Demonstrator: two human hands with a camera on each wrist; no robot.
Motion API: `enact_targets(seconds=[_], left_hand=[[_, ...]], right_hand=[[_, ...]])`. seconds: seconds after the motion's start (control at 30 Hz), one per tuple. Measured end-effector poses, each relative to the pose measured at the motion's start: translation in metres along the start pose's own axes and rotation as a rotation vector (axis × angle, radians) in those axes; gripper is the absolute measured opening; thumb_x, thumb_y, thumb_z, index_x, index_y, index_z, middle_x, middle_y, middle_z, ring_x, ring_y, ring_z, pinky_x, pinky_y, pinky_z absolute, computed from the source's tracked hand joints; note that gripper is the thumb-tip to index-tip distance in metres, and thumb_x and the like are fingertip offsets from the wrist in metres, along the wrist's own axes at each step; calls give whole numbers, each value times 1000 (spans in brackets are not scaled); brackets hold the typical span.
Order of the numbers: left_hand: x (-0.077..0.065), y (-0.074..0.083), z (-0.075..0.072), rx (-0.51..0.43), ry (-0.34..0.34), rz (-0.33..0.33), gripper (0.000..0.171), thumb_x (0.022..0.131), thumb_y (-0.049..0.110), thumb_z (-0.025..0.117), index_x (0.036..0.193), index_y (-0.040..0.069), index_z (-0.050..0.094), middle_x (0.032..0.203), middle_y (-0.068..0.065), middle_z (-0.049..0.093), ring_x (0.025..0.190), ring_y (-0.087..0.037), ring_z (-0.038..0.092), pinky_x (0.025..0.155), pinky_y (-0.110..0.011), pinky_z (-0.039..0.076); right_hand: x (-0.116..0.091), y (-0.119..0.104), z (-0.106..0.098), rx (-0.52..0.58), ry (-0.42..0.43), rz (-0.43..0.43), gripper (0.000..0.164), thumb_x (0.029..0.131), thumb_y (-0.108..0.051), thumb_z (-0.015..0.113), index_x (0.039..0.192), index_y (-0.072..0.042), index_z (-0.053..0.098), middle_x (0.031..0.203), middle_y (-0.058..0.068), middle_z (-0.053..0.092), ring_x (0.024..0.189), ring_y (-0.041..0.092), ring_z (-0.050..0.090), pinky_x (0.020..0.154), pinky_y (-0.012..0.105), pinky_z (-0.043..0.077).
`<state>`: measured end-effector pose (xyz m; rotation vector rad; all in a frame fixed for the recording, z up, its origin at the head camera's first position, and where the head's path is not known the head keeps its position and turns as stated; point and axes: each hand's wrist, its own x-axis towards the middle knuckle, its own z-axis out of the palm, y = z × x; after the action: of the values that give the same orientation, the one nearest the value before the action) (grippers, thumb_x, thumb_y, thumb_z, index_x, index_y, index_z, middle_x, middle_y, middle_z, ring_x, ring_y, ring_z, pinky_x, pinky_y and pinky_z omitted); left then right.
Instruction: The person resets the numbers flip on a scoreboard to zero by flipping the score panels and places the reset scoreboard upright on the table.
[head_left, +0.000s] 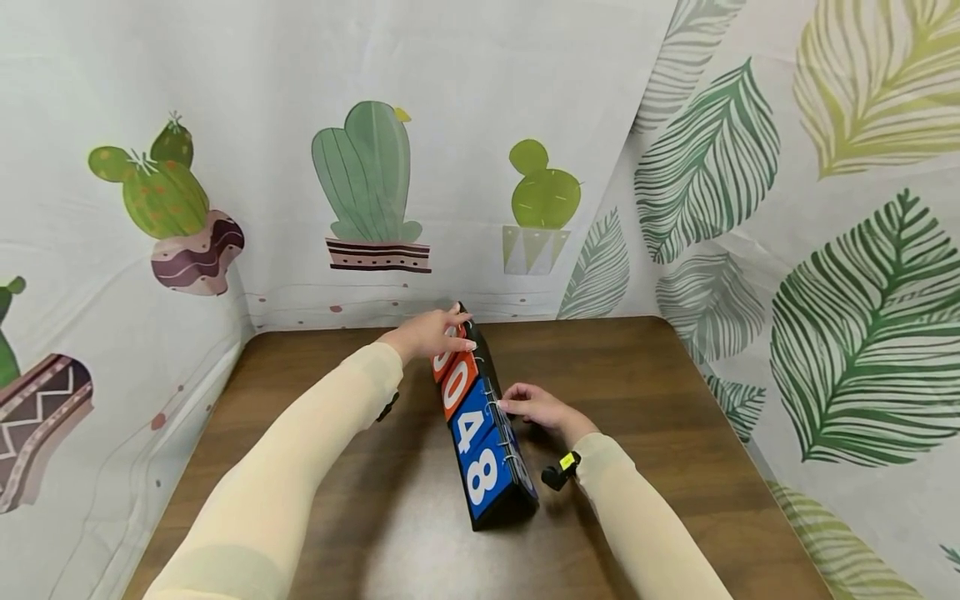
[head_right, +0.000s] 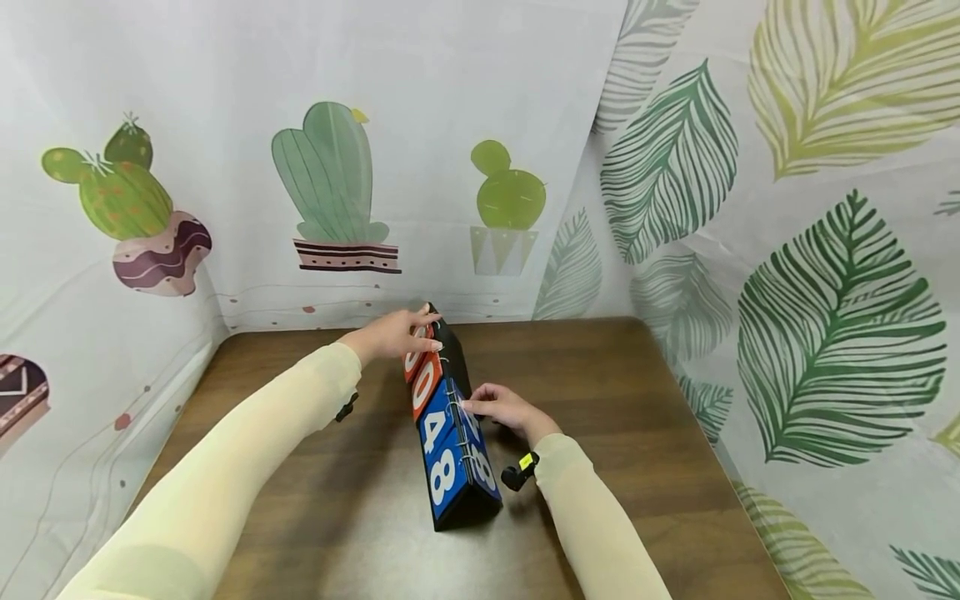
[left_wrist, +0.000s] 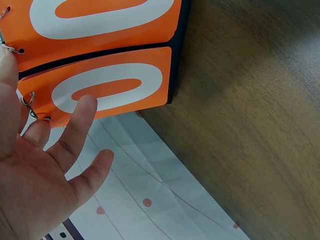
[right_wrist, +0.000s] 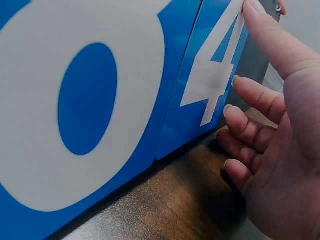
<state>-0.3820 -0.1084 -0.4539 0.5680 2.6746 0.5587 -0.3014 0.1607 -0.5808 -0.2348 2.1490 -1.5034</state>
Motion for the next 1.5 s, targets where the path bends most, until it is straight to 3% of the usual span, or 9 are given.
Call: enact_targets(seconds=[0.2, 0.47, 0.77, 0.93, 1.13, 1.3, 1.5], left_hand=[[1, -1, 2, 4, -8, 4, 80, 93, 68, 61, 161, 39, 32, 175, 1, 11, 158, -35, 28, 124, -60, 30], [3, 0, 1, 15, -5, 9, 78, 95, 64, 62, 162, 37, 31, 175, 0, 11, 157, -35, 30, 123, -58, 33], [3, 0, 2, 29, -10, 26, 80, 94, 68, 59, 162, 37, 29, 175, 0, 10, 155, -33, 34, 122, -54, 37], [3, 3, 2, 13, -11, 44, 80, 95, 66, 60, 163, 35, 29, 175, -2, 10, 154, -33, 36, 121, -53, 38], [2, 0, 2, 36, 11, 36, 80, 95, 65, 59, 163, 35, 29, 175, -1, 10, 149, -33, 43, 121, -53, 38], [1, -1, 1, 37, 9, 32, 81, 94, 68, 59, 163, 36, 29, 175, -1, 11, 151, -34, 41, 122, -55, 37], [-2, -1, 1, 23, -1, 27, 81, 95, 67, 59, 163, 36, 29, 175, 0, 9, 149, -33, 45, 120, -55, 39]], right_hand=[[-2, 2, 1, 18, -3, 2, 33, 99, -42, 67, 108, -11, 65, 105, 4, 64, 105, 24, 54, 86, 34, 45], [-3, 3, 4, 27, 62, -45, 26, 98, -34, 70, 88, -14, 58, 84, 0, 55, 87, 21, 54, 75, 30, 44], [-12, 11, -2, 111, 155, -42, 22, 96, -25, 74, 82, -10, 65, 79, -1, 61, 78, 18, 58, 70, 27, 48], [-18, 12, -5, 110, 159, -73, 24, 98, -21, 71, 77, -10, 65, 75, -1, 62, 77, 19, 57, 69, 28, 48], [-16, 11, -4, 91, 152, -89, 27, 100, -25, 69, 77, -11, 65, 73, -3, 63, 75, 18, 59, 70, 28, 48], [-18, 9, -4, 80, 180, -74, 29, 100, -28, 69, 80, -8, 68, 74, -1, 65, 73, 19, 60, 68, 28, 48], [-23, 13, -10, 77, 226, -40, 22, 96, -26, 73, 89, -5, 72, 82, -1, 67, 82, 19, 59, 74, 28, 48]])
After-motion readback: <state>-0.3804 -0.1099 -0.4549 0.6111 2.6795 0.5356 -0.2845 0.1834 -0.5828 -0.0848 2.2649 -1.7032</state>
